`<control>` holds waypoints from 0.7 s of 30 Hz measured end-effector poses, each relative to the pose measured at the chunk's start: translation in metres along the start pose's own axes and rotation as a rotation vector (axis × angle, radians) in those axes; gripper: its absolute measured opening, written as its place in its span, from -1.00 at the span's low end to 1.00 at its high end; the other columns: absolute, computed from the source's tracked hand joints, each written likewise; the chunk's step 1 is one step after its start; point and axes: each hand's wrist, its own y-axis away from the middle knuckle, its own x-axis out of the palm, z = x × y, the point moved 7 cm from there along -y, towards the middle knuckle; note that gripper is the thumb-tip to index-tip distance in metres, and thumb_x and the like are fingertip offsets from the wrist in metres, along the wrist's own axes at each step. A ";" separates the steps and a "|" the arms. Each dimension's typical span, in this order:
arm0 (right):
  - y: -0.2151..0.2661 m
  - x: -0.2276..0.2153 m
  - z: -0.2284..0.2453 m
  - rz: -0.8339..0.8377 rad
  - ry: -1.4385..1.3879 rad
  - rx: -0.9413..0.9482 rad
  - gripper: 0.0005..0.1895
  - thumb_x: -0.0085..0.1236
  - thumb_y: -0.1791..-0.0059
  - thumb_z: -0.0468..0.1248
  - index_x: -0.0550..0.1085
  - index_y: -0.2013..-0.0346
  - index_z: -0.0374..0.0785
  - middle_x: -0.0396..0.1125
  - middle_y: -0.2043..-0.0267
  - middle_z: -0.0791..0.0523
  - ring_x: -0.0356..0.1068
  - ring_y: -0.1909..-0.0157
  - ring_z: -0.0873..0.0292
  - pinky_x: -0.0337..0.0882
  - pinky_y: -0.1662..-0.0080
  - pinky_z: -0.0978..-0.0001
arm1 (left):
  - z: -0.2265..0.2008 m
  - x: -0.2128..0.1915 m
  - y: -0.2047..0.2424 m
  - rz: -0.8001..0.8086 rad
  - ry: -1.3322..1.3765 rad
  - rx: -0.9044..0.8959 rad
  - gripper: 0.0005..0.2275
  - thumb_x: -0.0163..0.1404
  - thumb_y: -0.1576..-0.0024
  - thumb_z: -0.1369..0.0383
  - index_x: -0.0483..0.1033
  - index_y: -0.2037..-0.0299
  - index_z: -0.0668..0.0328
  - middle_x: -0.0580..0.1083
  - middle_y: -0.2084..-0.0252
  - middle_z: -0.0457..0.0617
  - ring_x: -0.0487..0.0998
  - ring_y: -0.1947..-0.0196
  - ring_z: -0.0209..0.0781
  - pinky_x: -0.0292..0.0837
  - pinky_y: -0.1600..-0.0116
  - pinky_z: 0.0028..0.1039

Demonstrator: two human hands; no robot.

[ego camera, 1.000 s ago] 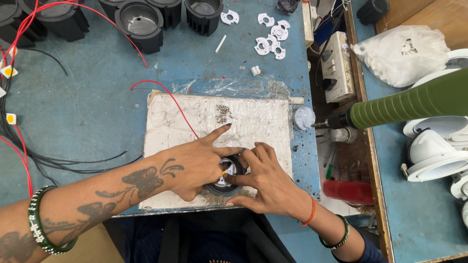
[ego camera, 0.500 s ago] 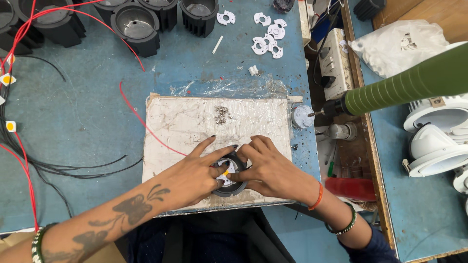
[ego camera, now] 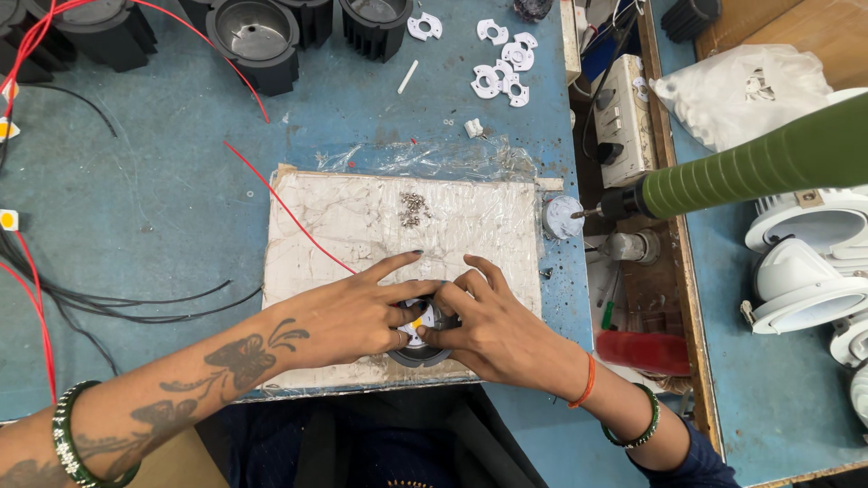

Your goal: The person assembles LED light fixtures by placing LED modules into black housings, securing them with white plastic clips, and fastening screws using a green power drill. The person repeats this process for multiple units on a cluttered workbench.

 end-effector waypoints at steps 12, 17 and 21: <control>-0.001 0.005 0.000 0.020 0.004 0.041 -0.66 0.30 0.29 -0.30 0.69 0.22 -0.06 0.23 0.21 0.08 0.21 0.05 -0.02 0.04 -0.36 -0.23 | 0.004 0.010 0.006 -0.036 0.031 0.069 -0.78 0.11 0.13 0.41 0.64 0.25 0.10 0.56 -0.06 -0.03 0.18 -0.41 -0.01 -0.11 -0.51 -0.04; -0.001 0.008 0.001 0.024 0.011 0.065 -0.67 0.29 0.30 -0.31 0.69 0.25 -0.05 0.24 0.21 0.08 0.23 0.05 -0.01 0.04 -0.36 -0.26 | 0.004 0.011 0.007 -0.077 -0.023 0.090 -0.79 0.07 0.01 0.38 0.58 0.16 0.09 0.57 -0.01 -0.03 0.21 -0.41 0.00 -0.07 -0.52 -0.05; 0.000 0.009 0.002 0.007 0.022 0.068 -0.67 0.30 0.29 -0.31 0.69 0.24 -0.07 0.25 0.20 0.08 0.24 0.04 -0.01 0.05 -0.36 -0.25 | 0.005 0.010 0.007 -0.088 -0.019 0.109 -0.83 0.04 -0.03 0.35 0.58 0.19 0.07 0.56 -0.01 -0.03 0.23 -0.40 0.00 -0.05 -0.52 -0.06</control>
